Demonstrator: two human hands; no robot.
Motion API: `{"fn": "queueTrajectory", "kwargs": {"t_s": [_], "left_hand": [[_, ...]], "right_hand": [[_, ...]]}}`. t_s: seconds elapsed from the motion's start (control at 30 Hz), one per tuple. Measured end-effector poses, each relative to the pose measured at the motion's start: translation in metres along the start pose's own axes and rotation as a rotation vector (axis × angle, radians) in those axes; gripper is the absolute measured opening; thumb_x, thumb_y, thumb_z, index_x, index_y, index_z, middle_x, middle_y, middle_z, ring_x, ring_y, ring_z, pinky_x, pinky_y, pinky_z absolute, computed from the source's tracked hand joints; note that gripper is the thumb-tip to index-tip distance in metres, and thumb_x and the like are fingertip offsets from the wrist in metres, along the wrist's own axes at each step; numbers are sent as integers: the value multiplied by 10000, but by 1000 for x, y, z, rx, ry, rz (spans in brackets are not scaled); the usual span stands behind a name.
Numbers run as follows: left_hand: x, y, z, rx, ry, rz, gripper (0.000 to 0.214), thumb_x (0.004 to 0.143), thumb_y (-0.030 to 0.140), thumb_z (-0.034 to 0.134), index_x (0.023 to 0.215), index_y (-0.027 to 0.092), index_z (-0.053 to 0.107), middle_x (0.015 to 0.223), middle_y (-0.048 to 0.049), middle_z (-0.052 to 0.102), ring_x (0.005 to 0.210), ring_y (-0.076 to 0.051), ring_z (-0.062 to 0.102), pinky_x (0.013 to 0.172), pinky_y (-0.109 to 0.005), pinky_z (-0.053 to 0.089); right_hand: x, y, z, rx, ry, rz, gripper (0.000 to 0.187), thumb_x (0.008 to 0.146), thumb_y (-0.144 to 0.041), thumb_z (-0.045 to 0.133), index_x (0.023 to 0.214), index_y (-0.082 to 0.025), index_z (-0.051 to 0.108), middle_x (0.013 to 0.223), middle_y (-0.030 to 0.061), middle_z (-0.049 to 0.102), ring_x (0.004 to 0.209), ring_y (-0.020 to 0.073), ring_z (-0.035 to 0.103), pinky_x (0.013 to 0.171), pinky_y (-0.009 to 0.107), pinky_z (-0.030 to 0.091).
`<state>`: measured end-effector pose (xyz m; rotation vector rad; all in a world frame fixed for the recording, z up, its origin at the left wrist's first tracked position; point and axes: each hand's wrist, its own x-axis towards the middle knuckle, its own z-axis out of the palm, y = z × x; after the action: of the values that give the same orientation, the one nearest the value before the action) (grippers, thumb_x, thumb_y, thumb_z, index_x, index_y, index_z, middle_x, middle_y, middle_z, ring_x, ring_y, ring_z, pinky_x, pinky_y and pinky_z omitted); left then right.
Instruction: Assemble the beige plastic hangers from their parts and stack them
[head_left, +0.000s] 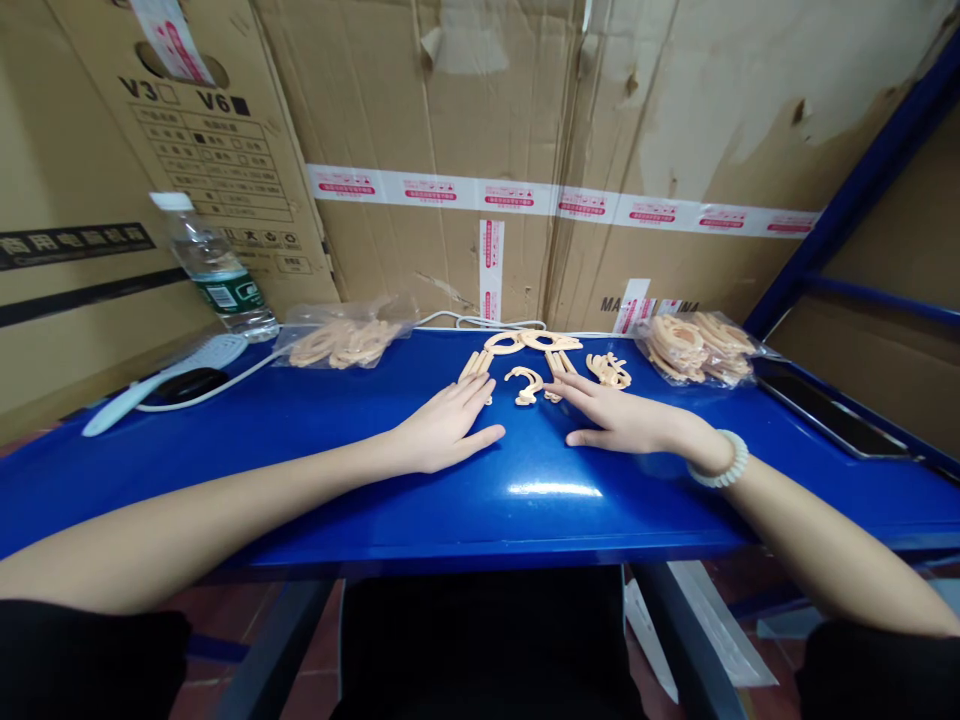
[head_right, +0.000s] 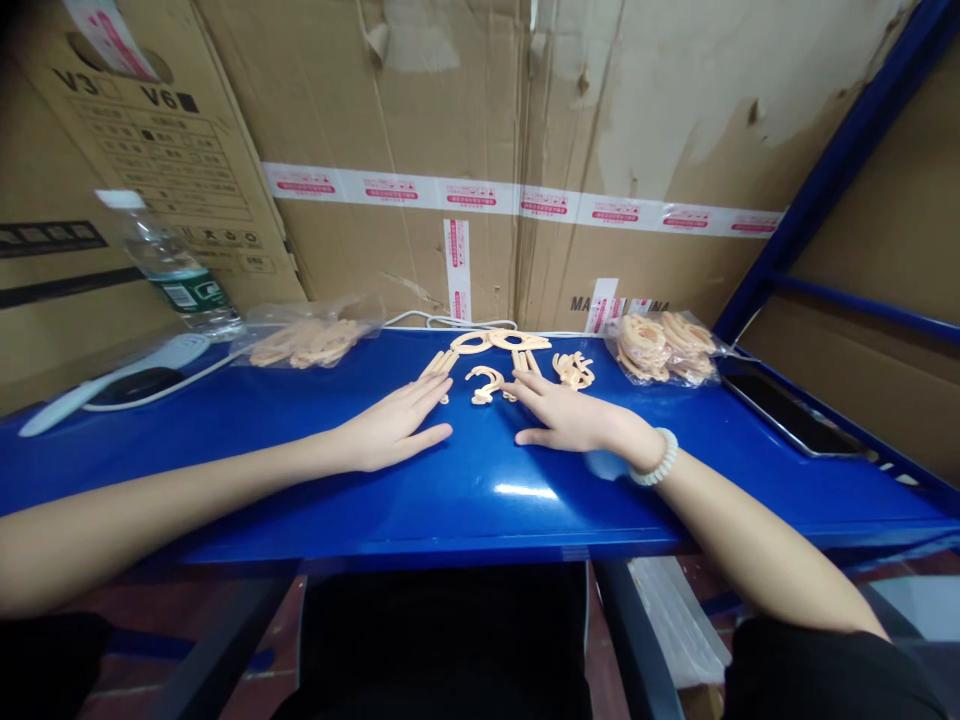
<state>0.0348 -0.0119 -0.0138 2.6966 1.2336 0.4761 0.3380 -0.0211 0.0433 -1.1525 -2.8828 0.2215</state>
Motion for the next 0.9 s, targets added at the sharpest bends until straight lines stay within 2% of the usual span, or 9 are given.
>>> {"fn": "queueTrajectory", "kwargs": {"t_s": [0.07,0.13,0.2,0.27,0.43,0.57,0.9], "left_hand": [[2,-2,-1,-36,85,14,765,987,600,403,1551,86,356,1653,-186,269,1555,-334,205,1257,-512,246],[4,-6,-2,-83,187,38,677,991,521,436,1521,102,392,1624,-184,348,1530,-323,289,1249,-500,276],[8,-11,-3,-128,287,36,599,965,452,498,1465,124,453,1540,-179,478,1460,-317,418,1220,-495,335],[11,-17,-2,-170,359,7,525,913,409,569,1371,154,534,1426,-156,586,1358,-318,524,1164,-498,408],[20,-32,6,-487,439,-168,276,864,372,581,1056,185,648,1127,-105,719,1075,-271,685,987,-462,538],[24,-38,7,-717,454,-275,229,819,364,631,956,181,640,1060,-95,735,1006,-251,711,947,-443,560],[22,-29,-1,-644,460,-232,187,816,304,622,949,180,664,1022,-74,743,984,-228,713,903,-412,585]], "right_hand": [[1,-12,-2,-42,100,-68,670,968,-392,617,1551,-165,376,1636,210,287,1493,366,328,1188,557,347],[2,-25,-3,-41,153,-159,532,986,-330,590,1480,-178,463,1529,189,442,1383,328,475,1135,514,422],[3,-37,-1,-15,139,-227,393,1012,-309,544,1386,-189,543,1387,153,556,1217,272,594,1045,440,500],[4,-45,5,-8,113,-251,329,1026,-321,524,1320,-186,589,1265,131,608,1080,239,643,956,386,539],[7,-46,16,-35,107,-289,322,1041,-333,498,1292,-176,624,1157,119,609,951,210,641,862,344,545],[9,-44,15,-13,106,-306,321,1044,-331,496,1290,-172,627,1157,117,604,958,205,633,873,341,539],[9,-48,12,-49,104,-305,328,1047,-335,476,1281,-164,632,1168,134,614,972,229,641,888,376,539]]}}
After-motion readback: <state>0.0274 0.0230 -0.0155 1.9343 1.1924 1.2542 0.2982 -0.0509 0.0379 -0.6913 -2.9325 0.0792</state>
